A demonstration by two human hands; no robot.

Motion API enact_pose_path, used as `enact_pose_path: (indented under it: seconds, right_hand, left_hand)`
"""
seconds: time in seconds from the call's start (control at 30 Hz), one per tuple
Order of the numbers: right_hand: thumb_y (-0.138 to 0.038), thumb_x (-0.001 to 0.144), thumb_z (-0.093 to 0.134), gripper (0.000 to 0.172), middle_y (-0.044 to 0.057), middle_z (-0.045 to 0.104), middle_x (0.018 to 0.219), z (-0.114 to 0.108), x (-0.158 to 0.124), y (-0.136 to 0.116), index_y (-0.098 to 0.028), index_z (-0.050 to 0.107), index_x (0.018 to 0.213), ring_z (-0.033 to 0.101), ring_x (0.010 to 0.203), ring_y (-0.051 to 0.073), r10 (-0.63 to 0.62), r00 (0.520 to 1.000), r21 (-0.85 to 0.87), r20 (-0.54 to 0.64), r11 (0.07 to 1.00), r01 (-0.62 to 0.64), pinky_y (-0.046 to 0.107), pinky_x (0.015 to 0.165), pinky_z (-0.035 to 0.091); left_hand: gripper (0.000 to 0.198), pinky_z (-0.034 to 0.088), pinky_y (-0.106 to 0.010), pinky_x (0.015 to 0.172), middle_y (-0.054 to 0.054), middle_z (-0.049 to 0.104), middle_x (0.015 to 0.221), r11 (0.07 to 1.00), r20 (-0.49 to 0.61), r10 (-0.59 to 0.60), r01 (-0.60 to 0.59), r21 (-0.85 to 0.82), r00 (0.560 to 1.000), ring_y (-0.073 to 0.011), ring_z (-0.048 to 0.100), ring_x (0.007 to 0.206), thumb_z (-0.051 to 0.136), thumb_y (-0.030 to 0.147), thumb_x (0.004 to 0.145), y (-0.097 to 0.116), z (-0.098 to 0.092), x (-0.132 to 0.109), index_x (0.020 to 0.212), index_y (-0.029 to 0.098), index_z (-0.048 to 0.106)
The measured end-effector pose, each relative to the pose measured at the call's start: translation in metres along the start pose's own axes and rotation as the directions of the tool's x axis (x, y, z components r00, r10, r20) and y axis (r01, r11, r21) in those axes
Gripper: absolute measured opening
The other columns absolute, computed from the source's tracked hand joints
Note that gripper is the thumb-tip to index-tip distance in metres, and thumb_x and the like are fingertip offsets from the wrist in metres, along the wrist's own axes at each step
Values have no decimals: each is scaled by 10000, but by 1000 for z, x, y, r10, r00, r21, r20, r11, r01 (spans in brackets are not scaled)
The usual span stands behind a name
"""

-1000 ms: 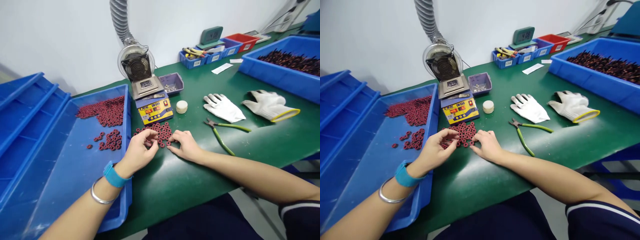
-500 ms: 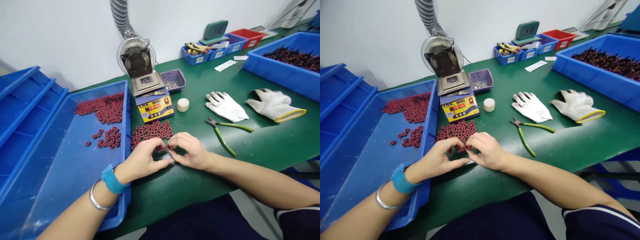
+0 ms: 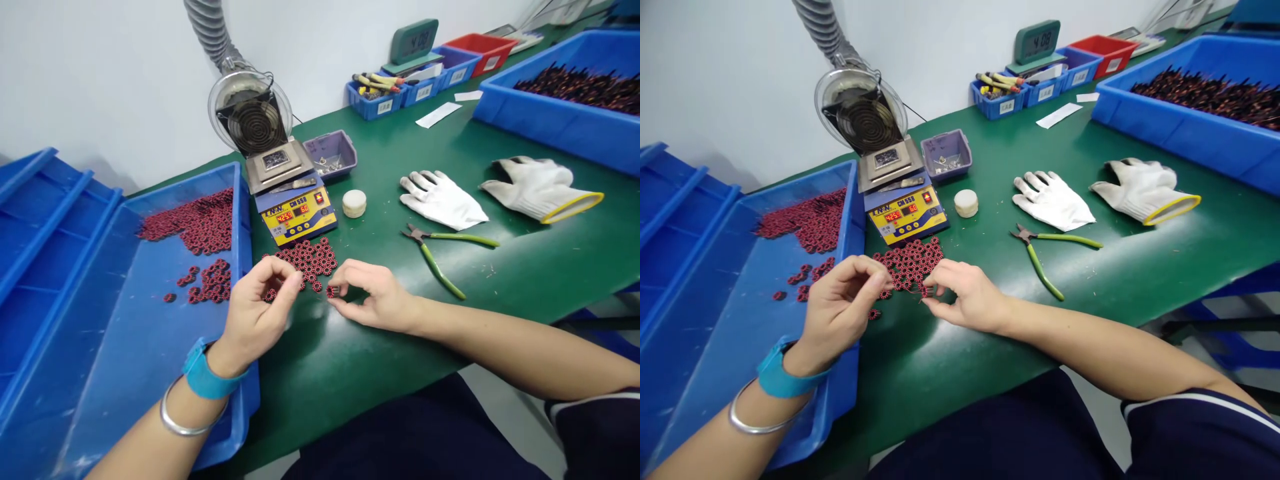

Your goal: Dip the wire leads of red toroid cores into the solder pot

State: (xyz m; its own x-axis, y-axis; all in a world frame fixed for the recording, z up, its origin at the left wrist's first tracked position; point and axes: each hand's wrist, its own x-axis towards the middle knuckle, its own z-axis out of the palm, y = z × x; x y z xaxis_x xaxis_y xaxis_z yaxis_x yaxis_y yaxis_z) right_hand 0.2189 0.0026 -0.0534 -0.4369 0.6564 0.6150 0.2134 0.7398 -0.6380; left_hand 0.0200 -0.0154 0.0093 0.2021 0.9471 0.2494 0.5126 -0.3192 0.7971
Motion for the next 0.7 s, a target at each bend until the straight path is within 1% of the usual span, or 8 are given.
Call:
enact_pose_path:
  seconds: [0.1,0.2,0.3,0.37,0.5,0.57,0.63,0.7]
  right_hand:
    - [-149,818,623,88,41,624,769,0,1,-4,-145,604,904,580,679,112,-23,1000,77,-21,997,25,243,641,508]
    - [-144,821,619,81,36,627,763,1,1,-7,-158,598,898,584,694,116,-35,999,111,-18,993,37,249,655,517]
    - [-145,823,622,84,35,628,769,1,1,-9,-160,594,901,583,693,112,-45,999,139,-16,989,46,245,656,519]
    - [-155,823,626,86,36,624,770,0,0,-8,-158,595,904,577,680,108,-49,999,148,-9,988,50,242,645,516]
    - [-162,806,647,89,32,610,747,-3,1,-7,-149,602,881,572,651,105,-35,999,150,-26,988,38,240,623,510]
    - [-169,804,655,89,30,613,741,-4,1,-8,-149,606,876,575,642,106,-18,998,152,-52,988,26,244,620,512]
    - [-177,810,653,89,36,627,750,-4,2,-8,-146,610,882,580,645,111,-13,997,153,-77,988,24,253,621,519]
    - [-178,808,655,101,50,638,759,-5,2,-9,-131,612,887,586,657,119,-27,995,151,-93,988,41,262,626,524]
  left_hand:
    - [194,439,-241,624,-23,600,847,999,151,-2,-4,42,989,-132,558,723,591,328,859,2,2,0,961,166,562]
    - [181,407,-241,604,-2,559,746,995,277,-9,-17,93,961,-119,503,664,532,327,894,2,7,0,807,168,544]
    - [270,372,-239,573,19,484,638,996,329,-1,-27,82,944,-104,432,596,482,271,914,2,10,0,663,172,479]
    - [275,367,-241,565,20,473,625,999,300,8,-23,47,954,-103,421,584,478,245,911,2,9,1,645,171,479]
    - [271,391,-251,587,4,525,635,999,24,22,-21,-42,999,-114,479,602,483,238,906,2,2,1,645,173,517]
    - [263,393,-248,574,4,536,634,997,-37,-24,21,-69,999,-115,488,593,507,266,895,3,-1,1,648,176,524]
    - [197,385,-237,543,10,542,658,992,91,-103,109,-70,991,-108,479,579,586,312,847,5,0,1,713,173,548]
    - [208,376,-226,531,17,541,685,979,294,-171,195,-53,940,-100,464,580,653,348,793,7,4,0,774,166,555]
